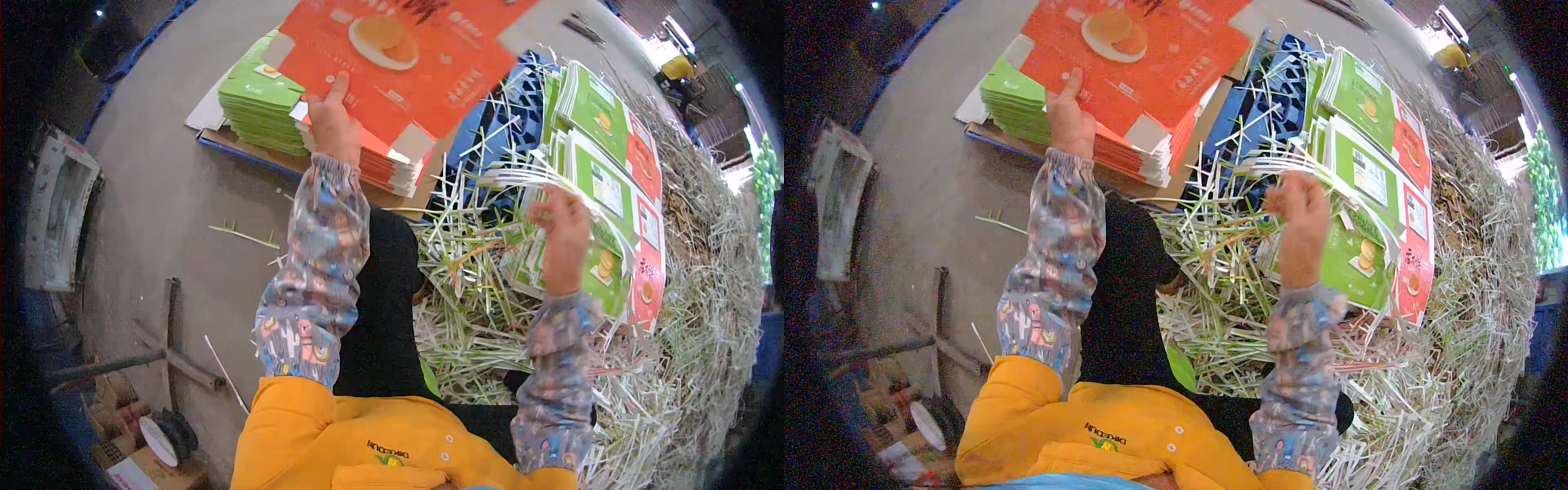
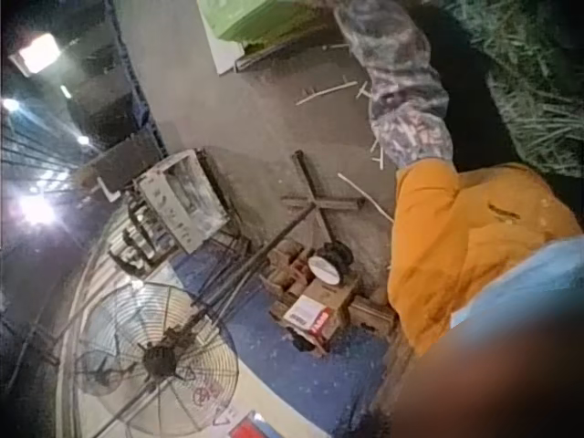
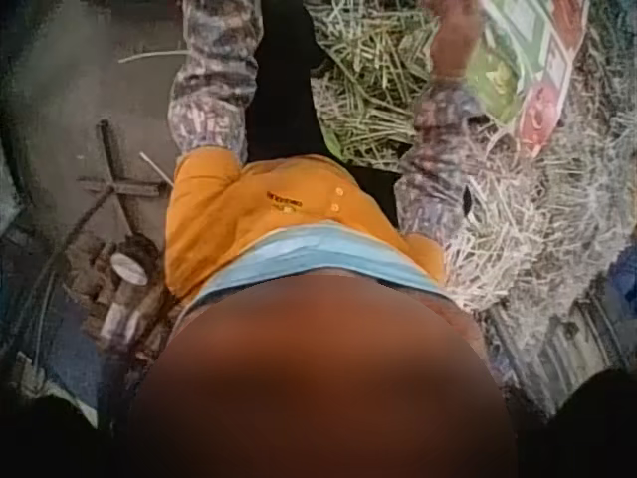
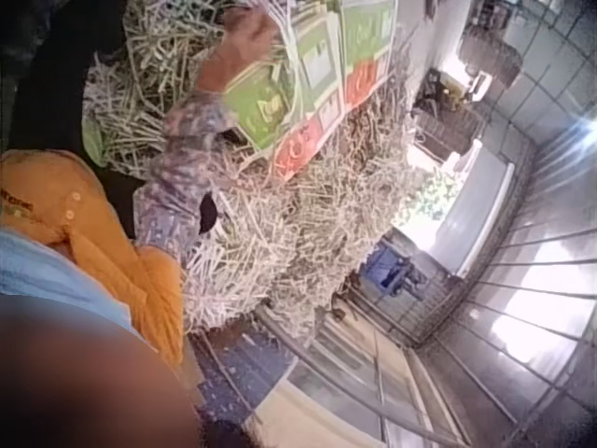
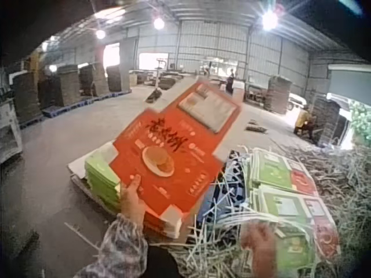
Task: Sorting and stacking flat printed cardboard packaging sheets in a workshop environment.
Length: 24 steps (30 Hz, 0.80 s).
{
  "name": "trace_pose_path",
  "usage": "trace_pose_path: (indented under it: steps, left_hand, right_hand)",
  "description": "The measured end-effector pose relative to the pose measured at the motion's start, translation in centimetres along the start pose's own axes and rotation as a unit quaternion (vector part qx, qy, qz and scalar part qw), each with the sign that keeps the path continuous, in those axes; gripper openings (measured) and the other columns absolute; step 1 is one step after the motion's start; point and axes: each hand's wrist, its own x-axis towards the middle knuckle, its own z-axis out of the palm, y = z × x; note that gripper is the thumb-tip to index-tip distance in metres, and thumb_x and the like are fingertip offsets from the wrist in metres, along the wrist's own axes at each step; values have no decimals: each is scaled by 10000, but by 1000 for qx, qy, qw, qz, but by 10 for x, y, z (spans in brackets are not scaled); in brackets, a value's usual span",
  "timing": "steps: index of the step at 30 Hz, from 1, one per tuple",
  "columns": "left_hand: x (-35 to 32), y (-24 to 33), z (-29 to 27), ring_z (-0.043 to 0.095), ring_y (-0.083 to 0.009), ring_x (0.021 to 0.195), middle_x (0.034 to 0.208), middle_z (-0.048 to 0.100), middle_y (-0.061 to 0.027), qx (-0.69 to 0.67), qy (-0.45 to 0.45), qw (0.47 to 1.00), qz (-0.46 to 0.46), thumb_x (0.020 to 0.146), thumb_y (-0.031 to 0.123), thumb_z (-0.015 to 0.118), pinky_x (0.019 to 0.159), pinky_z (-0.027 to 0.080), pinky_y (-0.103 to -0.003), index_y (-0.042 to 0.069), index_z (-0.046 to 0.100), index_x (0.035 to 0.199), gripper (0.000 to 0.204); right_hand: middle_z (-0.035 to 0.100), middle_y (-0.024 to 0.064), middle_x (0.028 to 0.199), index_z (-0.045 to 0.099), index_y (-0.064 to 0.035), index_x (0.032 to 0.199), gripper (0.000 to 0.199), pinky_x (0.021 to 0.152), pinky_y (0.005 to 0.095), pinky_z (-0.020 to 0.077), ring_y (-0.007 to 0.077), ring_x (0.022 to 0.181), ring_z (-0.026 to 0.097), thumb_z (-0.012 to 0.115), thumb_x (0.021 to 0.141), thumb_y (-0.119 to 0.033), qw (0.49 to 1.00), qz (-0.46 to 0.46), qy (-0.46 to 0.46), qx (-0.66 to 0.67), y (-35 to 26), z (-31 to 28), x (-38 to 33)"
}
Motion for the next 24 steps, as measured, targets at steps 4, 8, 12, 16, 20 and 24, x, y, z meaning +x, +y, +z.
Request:
trace_pose_path:
  steps: [4, 8, 12, 16, 20, 24]
  left_hand:
    - [28, -63, -60, 544, -191, 811, 975, 521, -96, 119, 161, 978, -62, 723, 42, 604, 688, 463, -313, 6, 421, 1051, 377]
    - [50, -89, -95, 552, -218, 778, 983, 514, -143, 148, 223, 954, -138, 702, 49, 592, 669, 467, -331, -26, 389, 1069, 426]
    - [37, -96, -83, 546, -234, 811, 1000, 509, -159, 170, 260, 936, -167, 709, 39, 578, 704, 460, -342, -31, 386, 1075, 420]
    - [46, -75, -108, 520, -256, 836, 1011, 493, -162, 350, 197, 908, -123, 681, 79, 584, 737, 435, -361, -26, 367, 1078, 465]
    - [7, -87, -73, 478, -254, 901, 992, 446, -135, 434, 218, 866, -118, 664, 114, 557, 827, 373, -349, 6, 357, 1047, 445]
    - [65, -65, -155, 477, -212, 815, 960, 436, -119, 515, 216, 829, -16, 674, 70, 546, 724, 427, -320, 3, 332, 1104, 485]
  right_hand:
    - [546, 48, 807, 515, -12, 901, 181, 577, 241, 467, 106, 645, 536, 476, 861, -184, 987, 145, -36, -61, 72, -39, -41]
    - [550, 46, 762, 523, -18, 871, 166, 561, 241, 465, 109, 616, 538, 482, 853, -178, 979, 198, -12, -50, 93, -61, -79]
    - [550, 49, 785, 516, -16, 856, 161, 548, 238, 467, 120, 611, 549, 470, 858, -170, 974, 221, 17, -47, 108, -89, -98]
    - [553, 53, 790, 505, -24, 862, 150, 523, 229, 462, 121, 598, 553, 467, 864, -169, 971, 239, -4, -27, 115, -90, -109]
    - [557, 56, 794, 499, -30, 864, 148, 515, 230, 459, 114, 585, 536, 471, 863, -175, 966, 252, 27, -43, 119, -112, -119]
    - [552, 53, 779, 504, -41, 865, 133, 514, 232, 460, 112, 587, 535, 473, 860, -170, 965, 258, -33, 1, 125, -82, -130]
